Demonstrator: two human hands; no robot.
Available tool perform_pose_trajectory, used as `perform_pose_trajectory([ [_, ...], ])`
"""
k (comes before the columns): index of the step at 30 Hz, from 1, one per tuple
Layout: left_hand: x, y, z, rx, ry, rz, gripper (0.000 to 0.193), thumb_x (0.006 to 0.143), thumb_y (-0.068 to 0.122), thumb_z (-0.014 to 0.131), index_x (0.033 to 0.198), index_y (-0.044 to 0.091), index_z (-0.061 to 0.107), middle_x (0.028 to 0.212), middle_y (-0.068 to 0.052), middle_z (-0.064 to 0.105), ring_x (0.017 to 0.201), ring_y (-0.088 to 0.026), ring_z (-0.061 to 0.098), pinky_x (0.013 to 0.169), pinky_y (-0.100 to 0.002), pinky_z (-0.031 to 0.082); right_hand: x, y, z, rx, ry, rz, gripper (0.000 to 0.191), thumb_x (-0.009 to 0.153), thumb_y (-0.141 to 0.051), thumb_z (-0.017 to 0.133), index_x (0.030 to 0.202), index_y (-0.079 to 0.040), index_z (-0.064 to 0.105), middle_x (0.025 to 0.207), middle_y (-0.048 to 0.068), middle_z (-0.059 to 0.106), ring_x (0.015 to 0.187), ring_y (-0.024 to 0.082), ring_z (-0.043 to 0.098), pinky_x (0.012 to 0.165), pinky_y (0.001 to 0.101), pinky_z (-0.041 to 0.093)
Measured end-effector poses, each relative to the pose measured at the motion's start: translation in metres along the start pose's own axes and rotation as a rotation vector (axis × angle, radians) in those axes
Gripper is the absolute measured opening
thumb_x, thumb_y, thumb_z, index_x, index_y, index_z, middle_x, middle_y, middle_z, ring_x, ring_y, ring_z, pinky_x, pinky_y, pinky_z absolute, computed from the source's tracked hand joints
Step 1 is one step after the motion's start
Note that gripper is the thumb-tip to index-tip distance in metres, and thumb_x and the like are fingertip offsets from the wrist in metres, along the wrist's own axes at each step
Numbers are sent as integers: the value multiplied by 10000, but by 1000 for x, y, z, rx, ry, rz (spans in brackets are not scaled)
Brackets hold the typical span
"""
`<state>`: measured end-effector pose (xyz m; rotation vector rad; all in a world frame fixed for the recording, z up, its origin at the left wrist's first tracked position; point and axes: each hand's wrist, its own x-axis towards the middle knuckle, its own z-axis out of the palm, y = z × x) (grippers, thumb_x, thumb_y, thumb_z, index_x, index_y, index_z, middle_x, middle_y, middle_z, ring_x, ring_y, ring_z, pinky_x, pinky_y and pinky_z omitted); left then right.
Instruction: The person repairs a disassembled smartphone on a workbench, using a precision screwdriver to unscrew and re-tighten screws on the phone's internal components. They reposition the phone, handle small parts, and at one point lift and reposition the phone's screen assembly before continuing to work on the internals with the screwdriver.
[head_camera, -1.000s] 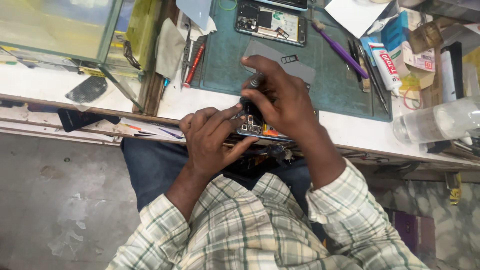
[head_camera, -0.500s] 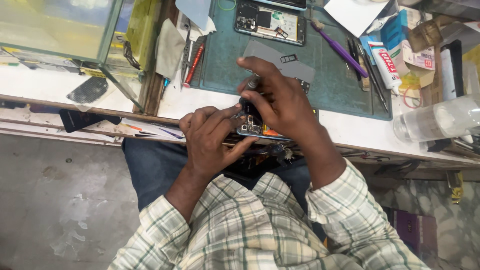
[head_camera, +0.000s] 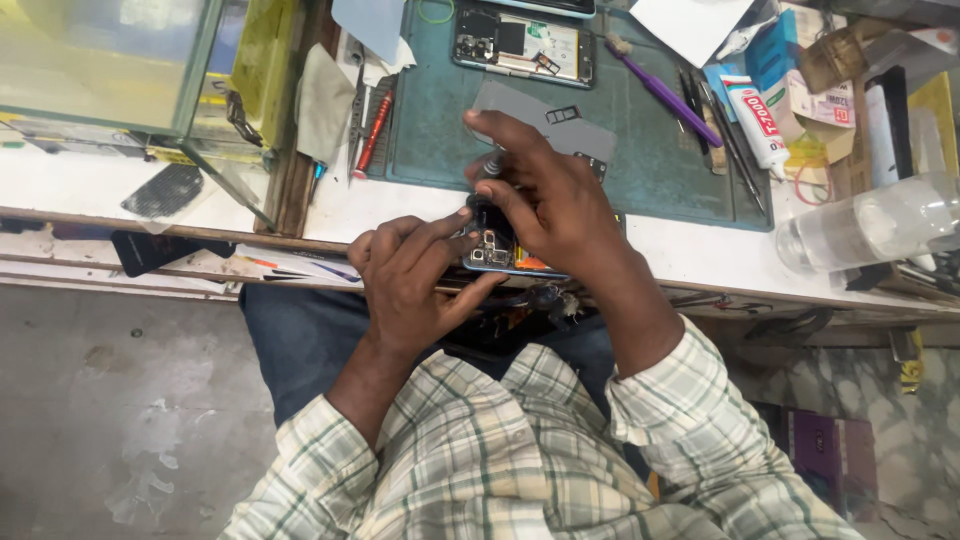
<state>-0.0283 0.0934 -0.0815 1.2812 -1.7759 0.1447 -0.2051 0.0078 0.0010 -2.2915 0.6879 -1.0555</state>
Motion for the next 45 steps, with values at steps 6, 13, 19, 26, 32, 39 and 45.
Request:
perform_pose_trajectory([
  [6, -1, -2, 2, 1, -13, -1, 451, 813, 496, 888, 1113, 183, 764, 1295, 64, 713, 1100, -186, 570, 999, -403, 313, -4, 5, 5, -77, 26, 84, 607, 1045, -60, 730, 1546, -194, 414, 1034, 95, 761, 1012, 228, 817, 850, 344, 681],
  [13, -2, -3, 3, 11, -24, 1, 440, 826, 492, 882, 1110, 179, 759, 1332, 65, 703, 1100, -189, 563, 997, -398, 308, -10, 39, -21, 47, 187, 140, 608, 1155, -36, 664, 1568, -253, 274, 1103, 142, 765, 952, 257, 832, 809, 334, 714],
  [19, -2, 0, 2, 11, -24, 5, 430, 842, 453, 868, 1147, 173, 754, 1384, 51, 678, 1125, -196, 561, 989, -404, 294, -15, 77, -69, 60, 273, 156, 632, 1216, 15, 634, 1593, -220, 186, 1186, 171, 741, 1015, 248, 817, 835, 301, 713],
  [26, -8, -2, 6, 42, -15, 18, 425, 856, 449, 861, 1170, 182, 754, 1397, 58, 670, 1125, -187, 558, 992, -404, 282, -21, 92, -55, 20, 239, 192, 631, 1157, 63, 636, 1569, -180, 223, 1155, 149, 742, 1019, 208, 808, 864, 303, 708],
  [32, -11, -7, 13, 55, 6, 48, 404, 885, 449, 855, 1173, 186, 752, 1403, 56, 675, 1130, -182, 561, 984, -396, 275, -14, 93, -45, 17, 193, 143, 586, 1124, 77, 646, 1551, -153, 318, 1267, 161, 744, 1138, 217, 790, 923, 303, 696],
  [39, -14, -7, 12, 55, -5, 50, 406, 890, 440, 841, 1198, 189, 753, 1409, 62, 671, 1133, -175, 549, 988, -393, 271, -15, 88, -49, -72, 267, 140, 536, 1151, 51, 635, 1553, -130, 330, 1165, 137, 749, 1086, 191, 779, 929, 294, 694],
  [45, -13, -6, 11, 53, -13, 45, 401, 908, 441, 834, 1204, 182, 751, 1412, 63, 668, 1145, -179, 542, 993, -391, 270, -18, 89, -49, -53, 289, 168, 520, 1146, 45, 645, 1526, -115, 327, 1163, 144, 745, 1089, 195, 781, 922, 304, 696],
])
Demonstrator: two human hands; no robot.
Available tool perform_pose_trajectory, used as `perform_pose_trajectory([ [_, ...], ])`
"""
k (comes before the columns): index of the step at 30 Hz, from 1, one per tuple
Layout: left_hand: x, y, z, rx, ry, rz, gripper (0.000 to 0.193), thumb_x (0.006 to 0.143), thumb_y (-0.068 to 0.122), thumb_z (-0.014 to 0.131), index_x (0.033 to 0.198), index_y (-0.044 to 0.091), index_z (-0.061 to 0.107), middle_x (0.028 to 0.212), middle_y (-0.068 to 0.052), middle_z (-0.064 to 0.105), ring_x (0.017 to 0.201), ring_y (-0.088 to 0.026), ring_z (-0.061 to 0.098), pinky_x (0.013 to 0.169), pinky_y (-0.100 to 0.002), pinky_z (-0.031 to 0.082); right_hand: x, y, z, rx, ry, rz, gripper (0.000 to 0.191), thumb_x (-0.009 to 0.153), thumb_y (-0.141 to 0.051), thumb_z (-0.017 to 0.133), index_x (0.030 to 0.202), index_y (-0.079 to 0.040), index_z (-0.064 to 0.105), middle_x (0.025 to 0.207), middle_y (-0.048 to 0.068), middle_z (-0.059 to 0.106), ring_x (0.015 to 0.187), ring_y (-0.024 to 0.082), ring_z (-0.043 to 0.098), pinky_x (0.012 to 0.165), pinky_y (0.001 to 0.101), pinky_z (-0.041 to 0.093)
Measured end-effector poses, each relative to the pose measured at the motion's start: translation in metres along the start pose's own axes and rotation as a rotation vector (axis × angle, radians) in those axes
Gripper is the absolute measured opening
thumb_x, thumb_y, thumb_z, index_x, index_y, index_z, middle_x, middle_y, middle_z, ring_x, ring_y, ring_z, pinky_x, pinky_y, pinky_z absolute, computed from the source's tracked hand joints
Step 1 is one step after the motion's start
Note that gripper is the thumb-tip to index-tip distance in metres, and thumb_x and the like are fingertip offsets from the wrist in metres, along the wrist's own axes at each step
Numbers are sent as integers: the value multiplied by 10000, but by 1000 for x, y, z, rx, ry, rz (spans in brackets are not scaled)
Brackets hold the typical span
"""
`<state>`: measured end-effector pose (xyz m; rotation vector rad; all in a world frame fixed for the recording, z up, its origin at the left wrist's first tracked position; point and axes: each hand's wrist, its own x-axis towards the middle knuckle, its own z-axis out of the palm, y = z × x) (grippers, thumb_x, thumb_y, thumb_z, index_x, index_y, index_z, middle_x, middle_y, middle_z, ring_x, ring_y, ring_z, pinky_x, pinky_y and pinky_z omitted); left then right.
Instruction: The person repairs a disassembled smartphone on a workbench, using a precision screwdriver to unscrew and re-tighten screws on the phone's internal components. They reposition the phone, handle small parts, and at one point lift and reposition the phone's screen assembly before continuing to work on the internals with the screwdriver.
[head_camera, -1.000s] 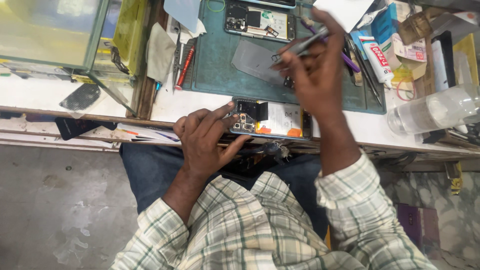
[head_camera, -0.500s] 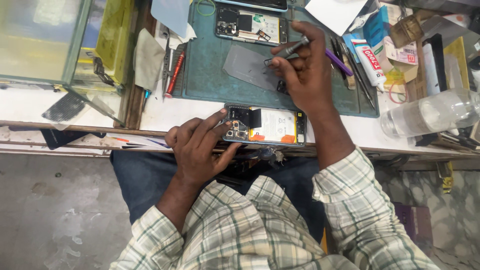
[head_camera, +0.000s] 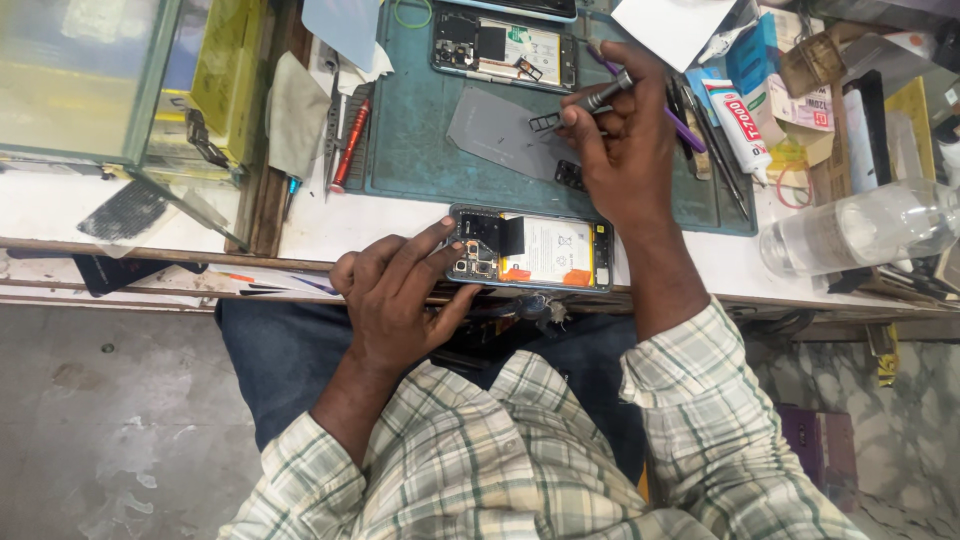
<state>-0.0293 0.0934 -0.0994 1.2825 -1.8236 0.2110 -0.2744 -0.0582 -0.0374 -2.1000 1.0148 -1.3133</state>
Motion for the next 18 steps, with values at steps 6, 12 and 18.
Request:
perform_pose_trajectory([
  [6, 0, 0, 0, 1, 1, 3, 394, 902, 425, 837, 1198, 178, 751, 1407, 59, 672, 1138, -174, 550, 996, -397, 272, 1, -1, 2, 12, -17, 54, 557, 1123, 40, 662, 1544, -130, 340, 1137, 140, 748, 1054, 191, 785, 890, 298, 702],
  [12, 0, 0, -1, 6, 0, -2, 395, 895, 423, 837, 1195, 180, 753, 1406, 60, 672, 1134, -172, 554, 995, -398, 273, -2, 0, 1, 54, -10, 36, 548, 1143, 36, 656, 1554, -136, 336, 1159, 141, 746, 1074, 196, 779, 902, 298, 696],
  [18, 5, 3, -6, -20, -2, -13, 416, 902, 429, 829, 1219, 183, 722, 1410, 51, 671, 1124, -187, 564, 1001, -401, 275, -6, -1, -2, 185, 29, 30, 516, 1172, 23, 649, 1534, -137, 317, 1124, 134, 746, 1033, 193, 779, 903, 294, 685],
])
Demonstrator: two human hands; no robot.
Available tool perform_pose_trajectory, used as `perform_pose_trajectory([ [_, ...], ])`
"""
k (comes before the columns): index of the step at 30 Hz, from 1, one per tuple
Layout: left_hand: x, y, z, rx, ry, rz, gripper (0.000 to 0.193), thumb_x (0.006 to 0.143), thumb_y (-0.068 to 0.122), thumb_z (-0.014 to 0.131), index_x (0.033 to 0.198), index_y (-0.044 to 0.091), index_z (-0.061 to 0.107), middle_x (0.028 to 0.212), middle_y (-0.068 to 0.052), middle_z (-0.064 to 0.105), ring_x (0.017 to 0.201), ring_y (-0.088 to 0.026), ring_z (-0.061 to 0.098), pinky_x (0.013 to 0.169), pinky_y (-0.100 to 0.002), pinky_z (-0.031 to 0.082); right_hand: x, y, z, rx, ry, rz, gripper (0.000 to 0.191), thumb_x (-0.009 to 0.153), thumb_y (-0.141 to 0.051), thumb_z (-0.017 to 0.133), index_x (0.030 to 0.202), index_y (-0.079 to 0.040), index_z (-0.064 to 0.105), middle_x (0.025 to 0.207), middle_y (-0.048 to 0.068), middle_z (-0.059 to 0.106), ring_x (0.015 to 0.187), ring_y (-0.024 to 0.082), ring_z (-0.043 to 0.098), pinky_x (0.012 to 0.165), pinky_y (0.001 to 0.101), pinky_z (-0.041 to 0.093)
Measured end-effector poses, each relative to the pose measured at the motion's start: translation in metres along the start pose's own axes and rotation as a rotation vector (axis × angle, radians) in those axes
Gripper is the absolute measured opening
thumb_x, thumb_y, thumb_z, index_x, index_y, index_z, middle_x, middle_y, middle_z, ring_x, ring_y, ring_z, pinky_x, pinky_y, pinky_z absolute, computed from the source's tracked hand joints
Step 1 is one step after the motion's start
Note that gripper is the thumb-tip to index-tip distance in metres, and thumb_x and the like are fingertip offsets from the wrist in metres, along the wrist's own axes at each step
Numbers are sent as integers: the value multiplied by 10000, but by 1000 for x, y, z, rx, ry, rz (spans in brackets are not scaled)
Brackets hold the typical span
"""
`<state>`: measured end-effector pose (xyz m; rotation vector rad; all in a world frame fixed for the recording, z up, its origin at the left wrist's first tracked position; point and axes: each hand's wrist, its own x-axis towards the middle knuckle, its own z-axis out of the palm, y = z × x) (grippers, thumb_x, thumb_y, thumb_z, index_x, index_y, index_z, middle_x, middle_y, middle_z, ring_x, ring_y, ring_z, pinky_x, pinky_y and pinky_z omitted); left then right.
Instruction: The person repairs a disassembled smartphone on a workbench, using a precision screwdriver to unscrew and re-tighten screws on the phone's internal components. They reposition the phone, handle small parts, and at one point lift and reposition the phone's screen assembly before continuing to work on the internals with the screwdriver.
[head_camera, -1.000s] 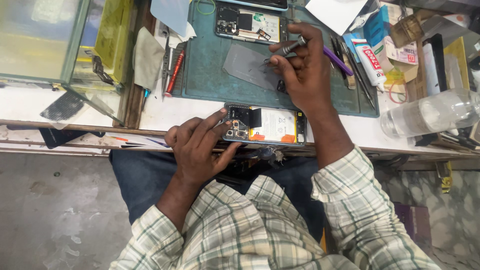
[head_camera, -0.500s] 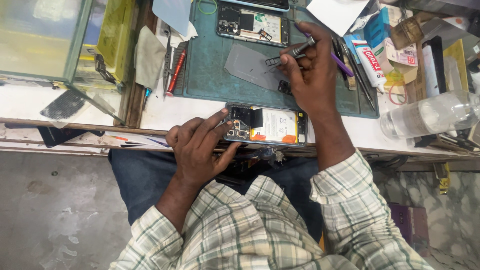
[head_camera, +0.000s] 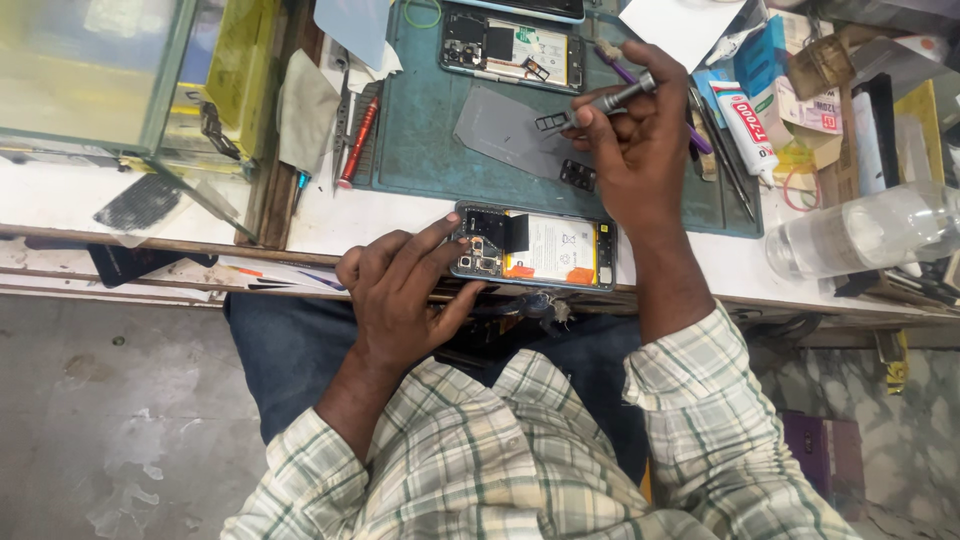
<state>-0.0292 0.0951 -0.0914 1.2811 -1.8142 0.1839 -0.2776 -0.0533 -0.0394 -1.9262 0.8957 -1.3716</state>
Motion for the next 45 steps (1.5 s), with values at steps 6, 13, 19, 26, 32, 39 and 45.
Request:
perform_pose_trajectory([
  [6, 16, 12, -16, -203, 0, -128, 598, 861, 480, 815, 1316, 125, 655, 1353, -21, 683, 1093, -209, 570, 997, -413, 293, -3, -14, 2, 155, 21, 26, 519, 1180, -25, 652, 1551, -140, 308, 1112, 145, 760, 987, 220, 802, 836, 315, 711],
  [13, 44, 10, -31, -337, -42, -188, 403, 909, 253, 827, 1264, 123, 689, 1164, -45, 741, 970, -232, 654, 831, -373, 437, -24, -46, 23, 279, -61, 39, 548, 1142, -50, 676, 1535, -127, 303, 1097, 150, 734, 1060, 229, 761, 850, 327, 698],
  [19, 64, 2, -28, -511, -142, -232, 388, 865, 217, 857, 1225, 146, 730, 973, -11, 761, 773, -188, 642, 671, -328, 506, -27, -61, 38, 323, -120, 30, 567, 1136, -54, 675, 1548, -123, 292, 1132, 160, 710, 1093, 218, 747, 890, 330, 702],
  [26, 65, -2, -31, -676, -251, -412, 304, 854, 180, 858, 1141, 120, 780, 908, 1, 789, 594, -75, 506, 527, -271, 409, -29, -59, 45, 338, -149, 43, 565, 1148, -58, 668, 1553, -115, 278, 1140, 166, 713, 1098, 215, 753, 892, 318, 701],
  [32, 69, -4, -30, -747, -312, -570, 186, 905, 161, 808, 1086, 119, 810, 840, -10, 799, 592, -21, 567, 517, -230, 443, -25, -55, 49, 372, -149, 34, 554, 1137, -73, 671, 1541, -111, 292, 1107, 169, 736, 995, 214, 775, 837, 298, 694],
  [39, 66, -6, -27, -765, -277, -551, 138, 942, 148, 762, 1065, 106, 810, 888, -32, 818, 766, -68, 737, 676, -239, 574, -28, -52, 50, 360, -150, 41, 559, 1144, -81, 674, 1546, -116, 287, 1118, 171, 731, 1013, 213, 771, 850, 297, 694],
  [45, 66, -5, -25, -755, -211, -539, 164, 942, 154, 766, 1084, 78, 803, 955, -59, 824, 832, -98, 776, 741, -250, 593, -30, -51, 47, 375, -114, 39, 574, 1145, -87, 683, 1550, -125, 277, 1134, 183, 724, 1064, 230, 765, 873, 318, 703],
])
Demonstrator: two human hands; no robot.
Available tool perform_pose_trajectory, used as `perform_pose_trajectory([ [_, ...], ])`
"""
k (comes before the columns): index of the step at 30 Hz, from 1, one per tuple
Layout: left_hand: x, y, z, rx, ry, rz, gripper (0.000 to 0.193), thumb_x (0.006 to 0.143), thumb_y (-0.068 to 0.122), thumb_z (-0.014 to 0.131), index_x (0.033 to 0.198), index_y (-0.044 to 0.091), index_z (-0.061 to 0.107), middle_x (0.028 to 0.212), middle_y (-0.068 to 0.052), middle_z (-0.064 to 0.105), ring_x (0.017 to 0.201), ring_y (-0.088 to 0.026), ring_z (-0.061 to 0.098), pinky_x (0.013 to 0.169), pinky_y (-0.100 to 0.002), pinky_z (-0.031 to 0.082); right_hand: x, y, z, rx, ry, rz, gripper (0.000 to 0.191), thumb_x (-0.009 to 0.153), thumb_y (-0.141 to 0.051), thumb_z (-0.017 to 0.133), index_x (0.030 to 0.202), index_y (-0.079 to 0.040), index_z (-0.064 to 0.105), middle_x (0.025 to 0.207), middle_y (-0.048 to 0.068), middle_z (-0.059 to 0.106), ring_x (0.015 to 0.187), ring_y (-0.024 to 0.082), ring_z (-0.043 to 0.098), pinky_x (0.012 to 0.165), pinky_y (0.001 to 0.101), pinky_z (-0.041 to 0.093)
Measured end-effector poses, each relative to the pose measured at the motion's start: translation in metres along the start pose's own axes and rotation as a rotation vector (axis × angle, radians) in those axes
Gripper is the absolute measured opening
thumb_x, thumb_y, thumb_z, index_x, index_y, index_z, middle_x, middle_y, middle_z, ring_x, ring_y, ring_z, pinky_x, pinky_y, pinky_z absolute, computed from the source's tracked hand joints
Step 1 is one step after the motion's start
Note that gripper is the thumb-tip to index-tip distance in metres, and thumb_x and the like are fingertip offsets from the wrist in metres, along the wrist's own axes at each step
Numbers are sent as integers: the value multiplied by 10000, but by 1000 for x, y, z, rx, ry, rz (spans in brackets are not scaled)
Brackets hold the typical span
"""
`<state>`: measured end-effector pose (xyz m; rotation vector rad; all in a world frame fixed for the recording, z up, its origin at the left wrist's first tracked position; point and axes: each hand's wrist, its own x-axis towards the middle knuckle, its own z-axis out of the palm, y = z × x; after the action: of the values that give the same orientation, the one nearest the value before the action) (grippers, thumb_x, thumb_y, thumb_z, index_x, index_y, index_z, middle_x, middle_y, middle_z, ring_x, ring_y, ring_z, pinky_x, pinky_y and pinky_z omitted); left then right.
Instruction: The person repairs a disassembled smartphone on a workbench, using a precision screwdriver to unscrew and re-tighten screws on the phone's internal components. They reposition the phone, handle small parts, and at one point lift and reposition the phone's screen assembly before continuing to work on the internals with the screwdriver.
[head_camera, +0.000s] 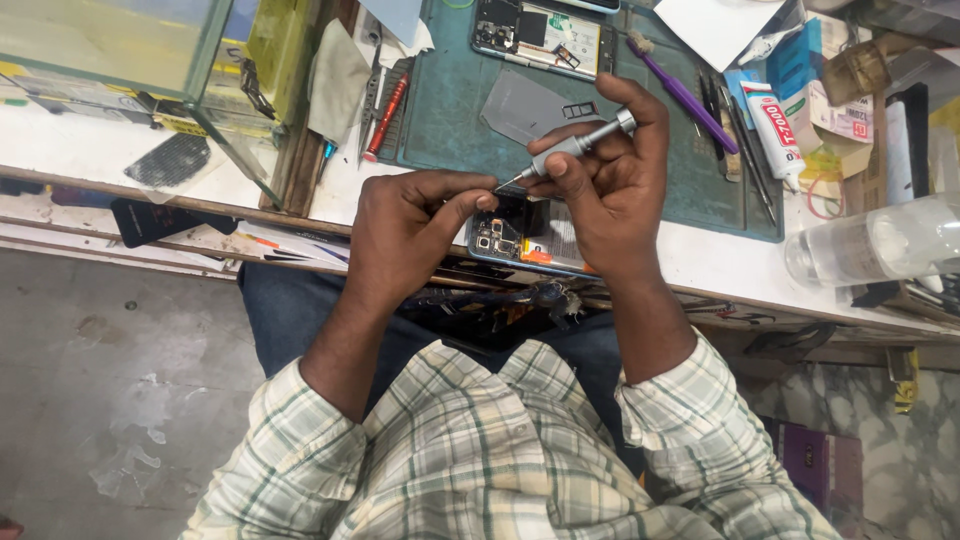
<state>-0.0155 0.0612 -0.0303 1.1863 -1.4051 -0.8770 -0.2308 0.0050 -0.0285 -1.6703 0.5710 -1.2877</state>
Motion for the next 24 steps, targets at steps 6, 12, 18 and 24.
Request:
perform_pose_trajectory([
  [6, -1, -2, 1, 27, 21, 14, 161, 941, 151, 763, 1075, 71, 802, 965, -63, 821, 858, -106, 787, 757, -256, 605, -1, 2, -1, 6, 15, -13, 572, 1142, -91, 680, 1551, -130, 282, 1124, 181, 725, 1046, 228, 766, 858, 321, 704],
  [12, -1, 0, 0, 24, 6, 40, 147, 960, 147, 745, 1075, 74, 800, 953, -57, 819, 877, -100, 789, 763, -250, 608, -1, 4, -2, 1, 14, -23, 565, 1142, -88, 674, 1547, -127, 282, 1127, 182, 729, 1079, 229, 764, 855, 325, 709],
  [18, -1, 4, -1, 92, -34, -35, 151, 939, 159, 754, 1055, 82, 811, 896, -47, 823, 743, -104, 751, 652, -261, 559, -7, 1, -6, -28, -8, -69, 536, 1156, -54, 661, 1541, -123, 294, 1132, 181, 727, 1088, 227, 756, 882, 334, 708],
  [24, -3, -2, -1, -7, -65, 26, 140, 956, 121, 734, 1054, 46, 802, 916, -57, 815, 811, -72, 765, 707, -245, 589, -19, -8, -6, -67, 1, -77, 531, 1147, -10, 653, 1530, -112, 299, 1162, 187, 715, 1097, 219, 748, 895, 314, 684],
])
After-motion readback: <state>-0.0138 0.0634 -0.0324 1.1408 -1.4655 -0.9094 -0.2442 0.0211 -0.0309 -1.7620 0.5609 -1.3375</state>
